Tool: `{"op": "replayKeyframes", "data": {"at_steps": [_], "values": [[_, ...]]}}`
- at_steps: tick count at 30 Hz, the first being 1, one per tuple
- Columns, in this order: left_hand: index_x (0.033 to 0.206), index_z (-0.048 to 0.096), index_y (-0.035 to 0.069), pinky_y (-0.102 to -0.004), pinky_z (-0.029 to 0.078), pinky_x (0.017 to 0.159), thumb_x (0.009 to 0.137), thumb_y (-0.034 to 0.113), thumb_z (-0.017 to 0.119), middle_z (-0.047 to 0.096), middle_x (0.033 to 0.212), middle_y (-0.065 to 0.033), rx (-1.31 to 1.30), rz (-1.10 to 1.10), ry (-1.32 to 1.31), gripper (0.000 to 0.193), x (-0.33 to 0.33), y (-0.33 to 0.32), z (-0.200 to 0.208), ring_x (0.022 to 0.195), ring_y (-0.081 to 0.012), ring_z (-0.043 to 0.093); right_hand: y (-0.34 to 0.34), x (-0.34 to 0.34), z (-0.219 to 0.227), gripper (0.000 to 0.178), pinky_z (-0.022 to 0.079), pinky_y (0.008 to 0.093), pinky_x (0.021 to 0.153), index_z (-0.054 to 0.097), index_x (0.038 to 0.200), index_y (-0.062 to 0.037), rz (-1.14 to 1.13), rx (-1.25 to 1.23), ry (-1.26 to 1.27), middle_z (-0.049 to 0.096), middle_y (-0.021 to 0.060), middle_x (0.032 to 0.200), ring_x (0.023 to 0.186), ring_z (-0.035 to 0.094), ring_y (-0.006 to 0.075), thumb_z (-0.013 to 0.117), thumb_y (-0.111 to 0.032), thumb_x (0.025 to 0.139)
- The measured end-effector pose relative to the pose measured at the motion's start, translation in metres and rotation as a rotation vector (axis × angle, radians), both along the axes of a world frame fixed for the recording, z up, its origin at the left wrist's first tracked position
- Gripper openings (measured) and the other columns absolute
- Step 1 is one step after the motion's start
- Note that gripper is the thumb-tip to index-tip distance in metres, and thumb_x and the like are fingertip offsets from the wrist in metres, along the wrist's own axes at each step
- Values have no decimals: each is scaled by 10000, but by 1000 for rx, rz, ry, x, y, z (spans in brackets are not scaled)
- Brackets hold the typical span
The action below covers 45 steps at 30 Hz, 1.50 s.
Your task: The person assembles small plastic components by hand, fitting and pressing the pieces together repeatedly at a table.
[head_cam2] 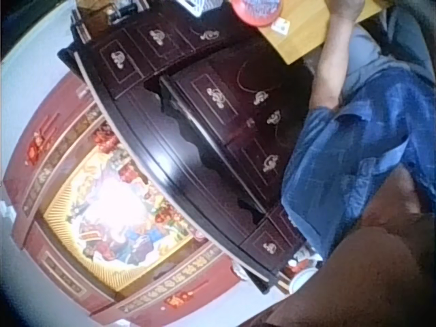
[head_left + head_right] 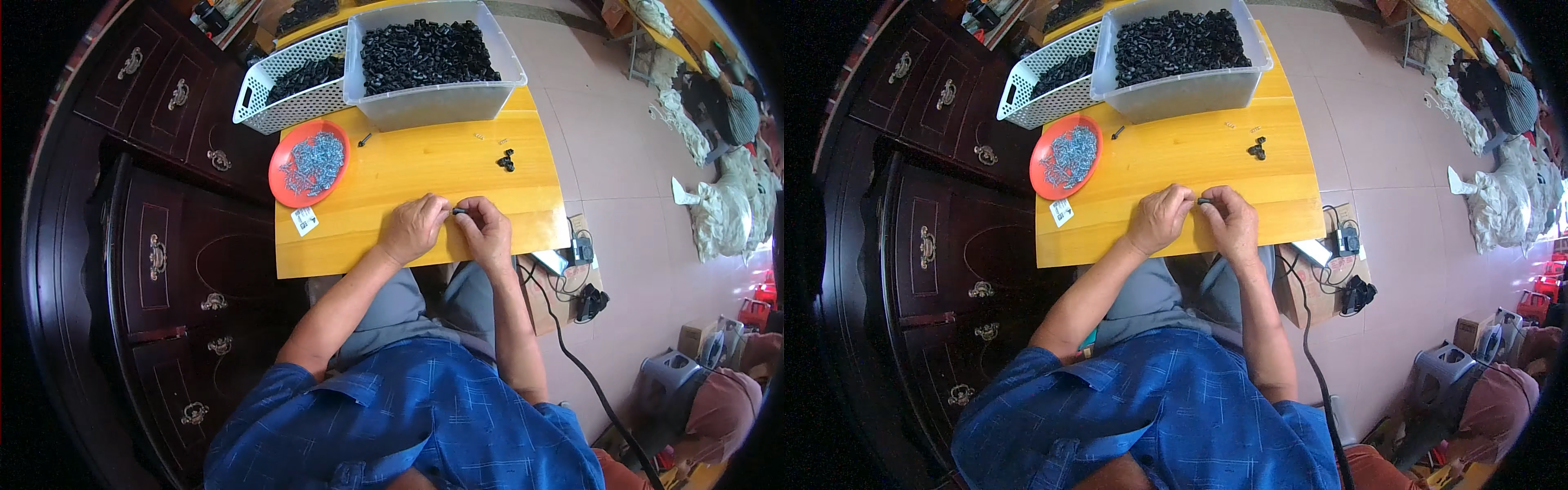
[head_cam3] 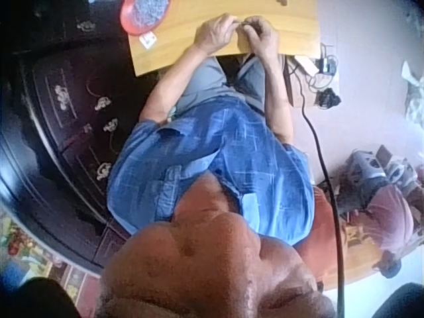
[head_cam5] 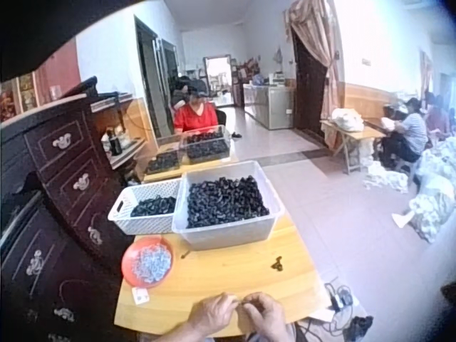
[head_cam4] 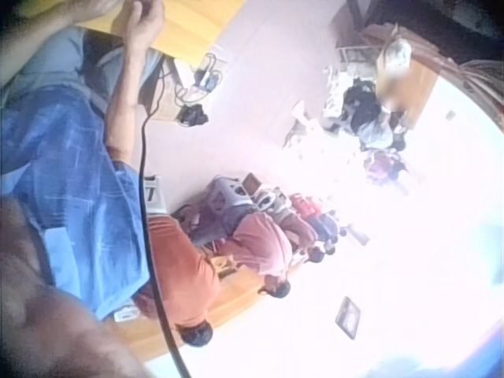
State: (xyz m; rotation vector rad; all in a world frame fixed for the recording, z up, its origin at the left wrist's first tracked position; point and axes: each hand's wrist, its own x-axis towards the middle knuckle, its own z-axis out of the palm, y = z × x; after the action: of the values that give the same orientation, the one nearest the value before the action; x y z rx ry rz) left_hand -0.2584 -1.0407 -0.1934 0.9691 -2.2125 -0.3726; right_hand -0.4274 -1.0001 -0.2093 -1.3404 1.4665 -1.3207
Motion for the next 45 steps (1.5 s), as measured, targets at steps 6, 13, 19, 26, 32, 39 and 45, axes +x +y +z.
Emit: {"op": "replayKeyframes", "data": {"at_steps": [6, 13, 19, 26, 32, 39, 45], "values": [[957, 599, 43, -399, 536, 668, 913, 114, 658, 674, 861, -136, 69, -11, 88, 102, 4, 2, -2, 789, -320, 683, -1, 0, -1, 135, 531, 253, 718, 656, 994, -4, 32, 53, -88, 699, 48, 825, 771, 663, 96, 702, -29, 870], [980, 629, 6, -356, 531, 682, 900, 53, 675, 682, 874, -143, 299, -45, 361, 104, 11, -3, 0, 763, -307, 677, -2, 8, -1, 93, 520, 235, 722, 650, 971, -12, 121, 47, -210, 690, 28, 819, 785, 650, 78, 691, -33, 890], [961, 649, 16, -329, 514, 628, 858, 1, 701, 663, 823, -125, 155, -65, 278, 116, 9, -4, -1, 711, -266, 661, -2, 6, 3, 108, 512, 238, 671, 653, 964, -19, 108, 87, -175, 679, 28, 782, 717, 629, 79, 704, -77, 888], [950, 660, 22, -355, 524, 620, 842, -12, 698, 660, 800, -129, 151, -38, 254, 119, 7, -5, 3, 703, -292, 665, -3, 5, 5, 102, 512, 242, 677, 648, 976, -22, 106, 94, -124, 677, 38, 778, 726, 628, 74, 684, -79, 899], [1004, 657, 21, -322, 493, 578, 842, 6, 713, 642, 761, -115, 182, -6, 321, 171, 3, 0, 7, 645, -245, 643, -1, 1, 6, 106, 511, 240, 716, 638, 1009, -19, 143, 117, -198, 690, 30, 821, 783, 638, 68, 665, -59, 914], [1052, 663, 13, -287, 516, 602, 828, 15, 728, 649, 818, -111, 117, -138, 247, 232, 9, 1, 9, 658, -194, 637, 9, 11, 0, 137, 488, 217, 801, 566, 1105, 1, 123, 80, -534, 667, 39, 943, 895, 622, 75, 577, -10, 970], [1085, 692, 61, -300, 531, 630, 843, 72, 741, 636, 960, -98, 256, -176, 403, 248, 17, -3, -9, 728, -189, 660, 10, 21, -4, 143, 496, 228, 807, 517, 1138, -12, 217, 47, -622, 629, 33, 971, 880, 603, 74, 519, 4, 996]]}}
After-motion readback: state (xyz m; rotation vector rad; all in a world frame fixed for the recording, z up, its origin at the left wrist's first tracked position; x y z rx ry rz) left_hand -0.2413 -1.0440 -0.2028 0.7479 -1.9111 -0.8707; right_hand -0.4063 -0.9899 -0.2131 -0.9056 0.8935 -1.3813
